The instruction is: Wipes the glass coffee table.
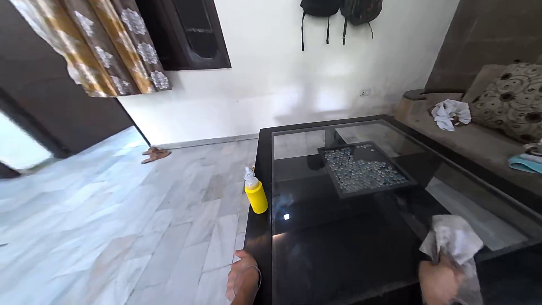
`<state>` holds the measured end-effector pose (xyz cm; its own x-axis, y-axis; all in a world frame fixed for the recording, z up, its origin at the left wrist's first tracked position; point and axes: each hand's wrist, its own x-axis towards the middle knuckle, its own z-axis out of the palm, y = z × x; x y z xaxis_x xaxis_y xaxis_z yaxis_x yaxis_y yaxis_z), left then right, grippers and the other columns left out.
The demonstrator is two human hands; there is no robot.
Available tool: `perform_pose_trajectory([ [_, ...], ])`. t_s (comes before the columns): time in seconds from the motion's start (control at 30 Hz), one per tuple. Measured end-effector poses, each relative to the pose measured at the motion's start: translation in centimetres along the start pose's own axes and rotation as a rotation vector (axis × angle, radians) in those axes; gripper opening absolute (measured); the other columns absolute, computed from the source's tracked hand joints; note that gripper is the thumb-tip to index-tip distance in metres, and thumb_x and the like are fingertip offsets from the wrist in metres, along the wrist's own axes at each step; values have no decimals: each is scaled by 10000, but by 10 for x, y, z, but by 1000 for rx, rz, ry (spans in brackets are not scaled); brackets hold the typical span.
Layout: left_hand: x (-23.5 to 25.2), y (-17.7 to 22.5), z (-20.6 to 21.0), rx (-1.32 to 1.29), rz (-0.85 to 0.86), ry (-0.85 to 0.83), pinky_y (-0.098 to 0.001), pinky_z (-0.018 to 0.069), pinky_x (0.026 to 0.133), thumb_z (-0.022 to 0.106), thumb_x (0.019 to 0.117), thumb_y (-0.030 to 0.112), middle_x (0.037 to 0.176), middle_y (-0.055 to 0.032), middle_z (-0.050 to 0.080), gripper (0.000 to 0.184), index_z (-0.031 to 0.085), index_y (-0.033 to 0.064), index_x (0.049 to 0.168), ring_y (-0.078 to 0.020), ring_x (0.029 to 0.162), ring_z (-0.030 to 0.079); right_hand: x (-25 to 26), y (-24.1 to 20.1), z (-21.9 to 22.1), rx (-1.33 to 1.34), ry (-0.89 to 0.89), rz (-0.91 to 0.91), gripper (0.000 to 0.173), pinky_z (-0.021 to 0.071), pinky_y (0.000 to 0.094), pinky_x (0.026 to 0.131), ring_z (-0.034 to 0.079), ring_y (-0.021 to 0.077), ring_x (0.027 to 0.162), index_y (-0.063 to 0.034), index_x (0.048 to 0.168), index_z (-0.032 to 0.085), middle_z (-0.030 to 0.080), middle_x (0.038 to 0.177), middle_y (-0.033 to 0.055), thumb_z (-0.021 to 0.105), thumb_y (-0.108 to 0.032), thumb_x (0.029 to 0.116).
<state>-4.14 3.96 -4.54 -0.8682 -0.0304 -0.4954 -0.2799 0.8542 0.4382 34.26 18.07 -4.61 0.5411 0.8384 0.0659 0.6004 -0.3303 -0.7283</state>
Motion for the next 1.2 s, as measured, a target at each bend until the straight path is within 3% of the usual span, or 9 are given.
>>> perform_pose_trajectory([
  [0.07, -2, 1, -3, -3, 4, -34, -624, 472, 1032, 68, 1092, 566, 1404, -255, 610, 849, 651, -14, 1302, -412, 1344, 568, -13, -10, 7, 104, -58, -16, 550, 387, 606, 1129, 390, 567, 1406, 93, 1475, 465, 292, 1565, 411, 572, 23, 940],
  [0.2, 7, 1, 1, 33, 23, -32, -594, 495, 1022, 46, 1086, 566, 1368, -219, 648, 862, 670, 2, 1277, -377, 1315, 604, -47, -27, 24, 265, -232, -185, 533, 387, 614, 1118, 478, 536, 1353, 179, 1387, 501, 408, 1498, 413, 672, 5, 914],
  [0.43, -3, 6, -3, -13, -38, -32, -604, 468, 1049, 51, 1091, 557, 1408, -242, 611, 849, 638, -15, 1310, -394, 1361, 559, -133, -62, 33, 281, -902, -588, 451, 392, 481, 1172, 439, 439, 1445, 69, 1343, 629, 376, 1574, 333, 591, 111, 895],
  [0.57, 9, -5, 1, 160, 75, -28, -589, 528, 978, 33, 1067, 590, 1328, -175, 685, 862, 663, 47, 1294, -357, 1283, 635, -157, -72, 24, 207, -1329, -841, 429, 360, 571, 1158, 486, 467, 1386, 23, 1240, 724, 504, 1525, 242, 513, 162, 893],
  [0.67, 4, -5, 2, 100, 86, 13, -605, 507, 992, 61, 1093, 559, 1312, -225, 672, 833, 664, 14, 1277, -386, 1285, 618, -161, -73, 26, 97, -1459, -1022, 405, 399, 573, 1093, 553, 454, 1283, -17, 1121, 790, 627, 1427, 158, 504, 151, 888],
  [0.8, -3, 5, -3, 18, -33, -6, -596, 475, 1051, 71, 1095, 558, 1397, -229, 628, 835, 663, 6, 1302, -381, 1351, 573, -132, -71, 27, -41, -1260, -1015, 355, 409, 591, 1078, 590, 428, 1250, -77, 990, 833, 722, 1293, 91, 566, 121, 866],
  [0.97, 2, 5, 2, 30, -37, 7, -599, 486, 1022, 64, 1096, 548, 1372, -218, 645, 830, 677, 18, 1274, -381, 1329, 589, -60, -56, 17, -177, -857, -680, 361, 371, 614, 1085, 569, 391, 1285, -123, 975, 835, 737, 1258, 47, 564, 98, 885],
  [1.07, 2, 4, 1, 34, -30, 11, -604, 480, 1034, 78, 1099, 539, 1399, -227, 623, 811, 657, 11, 1307, -384, 1342, 577, -27, -30, 7, -148, -478, -459, 278, 376, 688, 1041, 586, 477, 1249, -84, 956, 829, 737, 1246, 123, 619, 82, 881],
  [1.2, 3, 4, 2, 18, -45, 16, -607, 476, 1030, 83, 1091, 568, 1396, -227, 625, 832, 666, 9, 1292, -386, 1340, 576, -1, -3, -7, -124, -147, -187, 257, 375, 712, 1043, 524, 554, 1281, -32, 1089, 790, 649, 1362, 224, 606, 39, 924],
])
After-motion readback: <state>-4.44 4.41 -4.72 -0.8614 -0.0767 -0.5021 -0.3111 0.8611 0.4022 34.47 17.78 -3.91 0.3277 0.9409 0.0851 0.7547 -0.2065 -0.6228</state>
